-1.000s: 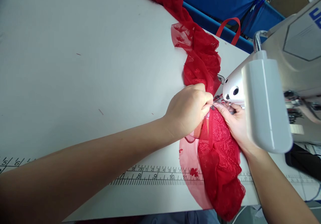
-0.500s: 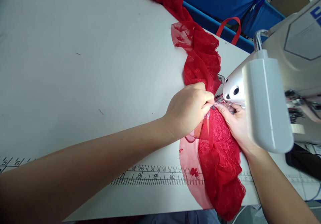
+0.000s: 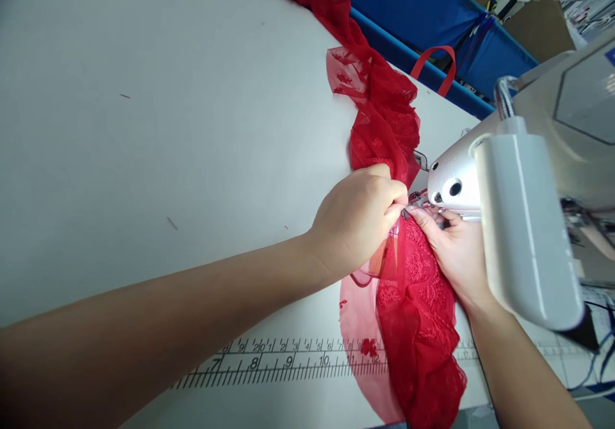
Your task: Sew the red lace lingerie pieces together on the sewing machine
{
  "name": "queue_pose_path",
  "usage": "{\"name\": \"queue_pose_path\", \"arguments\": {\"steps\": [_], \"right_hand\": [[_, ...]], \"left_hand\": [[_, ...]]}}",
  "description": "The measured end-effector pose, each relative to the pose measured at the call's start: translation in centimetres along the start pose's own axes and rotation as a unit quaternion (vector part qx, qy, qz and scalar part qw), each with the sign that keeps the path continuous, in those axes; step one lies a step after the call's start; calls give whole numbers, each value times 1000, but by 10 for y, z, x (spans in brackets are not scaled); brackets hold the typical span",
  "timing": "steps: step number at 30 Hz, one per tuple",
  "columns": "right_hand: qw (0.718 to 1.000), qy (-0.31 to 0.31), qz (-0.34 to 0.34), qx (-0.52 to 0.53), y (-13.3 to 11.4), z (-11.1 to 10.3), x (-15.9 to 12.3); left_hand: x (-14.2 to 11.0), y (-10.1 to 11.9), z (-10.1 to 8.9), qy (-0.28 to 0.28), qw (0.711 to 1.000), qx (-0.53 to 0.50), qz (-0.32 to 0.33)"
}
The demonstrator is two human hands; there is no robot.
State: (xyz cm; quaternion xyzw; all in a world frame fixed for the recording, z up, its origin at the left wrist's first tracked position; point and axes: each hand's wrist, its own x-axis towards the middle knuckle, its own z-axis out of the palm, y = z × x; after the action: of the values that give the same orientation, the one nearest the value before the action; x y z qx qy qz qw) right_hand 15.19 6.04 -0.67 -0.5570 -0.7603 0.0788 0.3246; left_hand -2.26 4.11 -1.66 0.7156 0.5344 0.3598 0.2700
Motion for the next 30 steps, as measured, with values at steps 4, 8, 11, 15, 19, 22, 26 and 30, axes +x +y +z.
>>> {"name": "queue_pose_path", "arguments": {"steps": [4, 8, 11, 15, 19, 22, 26, 30], "right_hand": [[1000, 15, -4, -18, 1, 0, -1], [1000, 18, 3, -10, 2, 2, 0], [1000, 17, 0, -3, 1, 2, 0], [1000, 18, -9, -9, 1, 1, 0], [1000, 15, -5, -10, 1, 1, -1], [1000, 19, -13, -11, 0, 1, 0], [1000, 22, -17, -14, -3, 2, 0], [1000, 23, -21, -4, -3, 2, 1]], "left_hand": [[1, 0, -6, -11, 1000, -19, 2], [2, -1, -9, -28, 999, -33, 8], [2, -2, -9, -22, 999, -40, 11], [1, -1, -8, -20, 999, -42, 11], [0, 0, -9, -26, 999, -43, 10], [0, -1, -9, -30, 999, -44, 10], [0, 0, -9, -28, 999, -42, 9], [-1, 0, -9, -20, 999, -42, 8]]}}
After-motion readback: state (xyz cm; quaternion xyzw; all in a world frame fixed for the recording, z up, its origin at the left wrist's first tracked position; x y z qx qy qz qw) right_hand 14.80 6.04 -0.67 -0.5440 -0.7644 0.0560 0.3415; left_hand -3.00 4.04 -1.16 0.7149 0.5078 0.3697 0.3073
